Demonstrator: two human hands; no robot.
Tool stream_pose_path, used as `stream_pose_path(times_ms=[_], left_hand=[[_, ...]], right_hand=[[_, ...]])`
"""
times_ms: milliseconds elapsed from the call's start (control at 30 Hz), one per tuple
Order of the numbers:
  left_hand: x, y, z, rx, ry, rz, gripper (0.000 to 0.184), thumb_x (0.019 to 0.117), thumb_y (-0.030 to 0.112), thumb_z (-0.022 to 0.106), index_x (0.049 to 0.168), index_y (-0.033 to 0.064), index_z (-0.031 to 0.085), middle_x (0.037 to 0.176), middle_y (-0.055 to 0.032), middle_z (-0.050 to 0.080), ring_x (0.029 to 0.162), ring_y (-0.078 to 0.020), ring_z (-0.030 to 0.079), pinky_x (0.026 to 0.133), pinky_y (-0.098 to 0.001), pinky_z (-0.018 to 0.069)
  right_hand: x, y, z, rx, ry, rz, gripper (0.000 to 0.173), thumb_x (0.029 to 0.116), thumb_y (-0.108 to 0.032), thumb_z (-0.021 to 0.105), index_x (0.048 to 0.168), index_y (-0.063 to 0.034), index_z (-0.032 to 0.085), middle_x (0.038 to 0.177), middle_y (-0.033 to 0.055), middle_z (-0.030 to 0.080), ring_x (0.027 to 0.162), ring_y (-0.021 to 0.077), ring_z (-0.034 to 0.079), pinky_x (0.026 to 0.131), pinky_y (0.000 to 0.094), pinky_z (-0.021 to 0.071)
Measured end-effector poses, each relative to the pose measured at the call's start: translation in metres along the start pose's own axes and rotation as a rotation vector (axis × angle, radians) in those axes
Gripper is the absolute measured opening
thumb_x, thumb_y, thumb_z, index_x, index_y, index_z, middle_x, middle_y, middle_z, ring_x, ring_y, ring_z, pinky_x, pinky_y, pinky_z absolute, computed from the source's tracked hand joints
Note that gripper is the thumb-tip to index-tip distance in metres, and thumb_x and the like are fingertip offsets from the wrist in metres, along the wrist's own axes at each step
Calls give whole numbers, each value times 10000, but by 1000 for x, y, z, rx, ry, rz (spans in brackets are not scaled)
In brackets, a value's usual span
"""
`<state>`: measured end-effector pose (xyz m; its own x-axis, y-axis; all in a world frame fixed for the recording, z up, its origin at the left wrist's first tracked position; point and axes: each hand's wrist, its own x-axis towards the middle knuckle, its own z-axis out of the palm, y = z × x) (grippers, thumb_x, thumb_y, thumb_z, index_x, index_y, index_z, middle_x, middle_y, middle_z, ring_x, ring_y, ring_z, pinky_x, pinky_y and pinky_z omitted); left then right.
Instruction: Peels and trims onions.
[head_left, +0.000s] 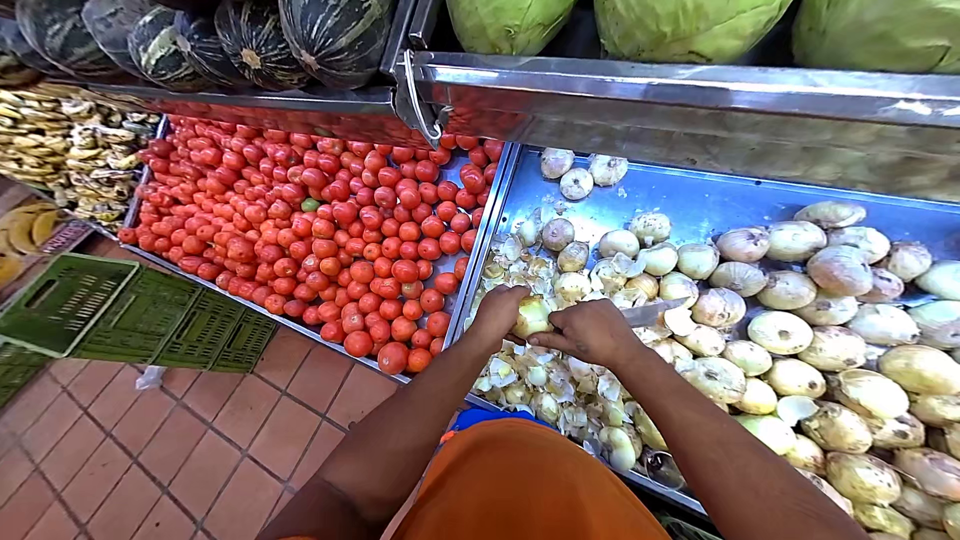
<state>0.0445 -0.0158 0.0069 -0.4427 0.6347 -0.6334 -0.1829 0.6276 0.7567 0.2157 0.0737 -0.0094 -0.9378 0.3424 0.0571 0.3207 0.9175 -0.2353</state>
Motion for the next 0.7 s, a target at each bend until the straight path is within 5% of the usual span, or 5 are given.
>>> stream_pose_path(times_ms=[167,333,467,567,700], left_hand=[[10,-11,13,-307,21,-177,502,1044,464,470,1379,98,546,1242,-236,609,1002,-386,649,779,-562,556],[33,-15,-10,-671,80,-122,522,1082,450,345,1486,129,422,1377,-234,541,1087,-404,639,820,-566,571],[24,-3,-37,-579,-93,-172,712,1015,671,310,1450,127,452,1210,-245,638,910,-360,690,758,-481,586],[13,-4,-41,-502,-199,-132,790,964,764,367,1446,147,475,1231,-205,620,952,-325,666,794,-466,573],[4,-11,-32,-357,-280,-73,635,1008,625,468,1373,114,564,1197,-179,659,965,-301,682,804,-458,580]], right_hand=[[-7,5,11,-57,66,-26,721,962,-779,371,650,-158,564,534,10,515,518,206,602,461,428,458],[-22,-31,17,88,-265,-89,638,981,-691,484,837,-96,664,737,93,661,727,300,693,629,536,536],[-17,-21,11,202,-350,123,549,964,-659,569,1107,-145,698,985,74,711,928,273,704,803,538,562],[-17,-12,-4,235,-152,182,598,903,-725,601,1010,-147,714,853,45,694,784,240,691,711,514,569],[0,-3,-25,186,-61,186,634,817,-763,673,920,-138,689,745,30,640,690,233,652,610,497,533]])
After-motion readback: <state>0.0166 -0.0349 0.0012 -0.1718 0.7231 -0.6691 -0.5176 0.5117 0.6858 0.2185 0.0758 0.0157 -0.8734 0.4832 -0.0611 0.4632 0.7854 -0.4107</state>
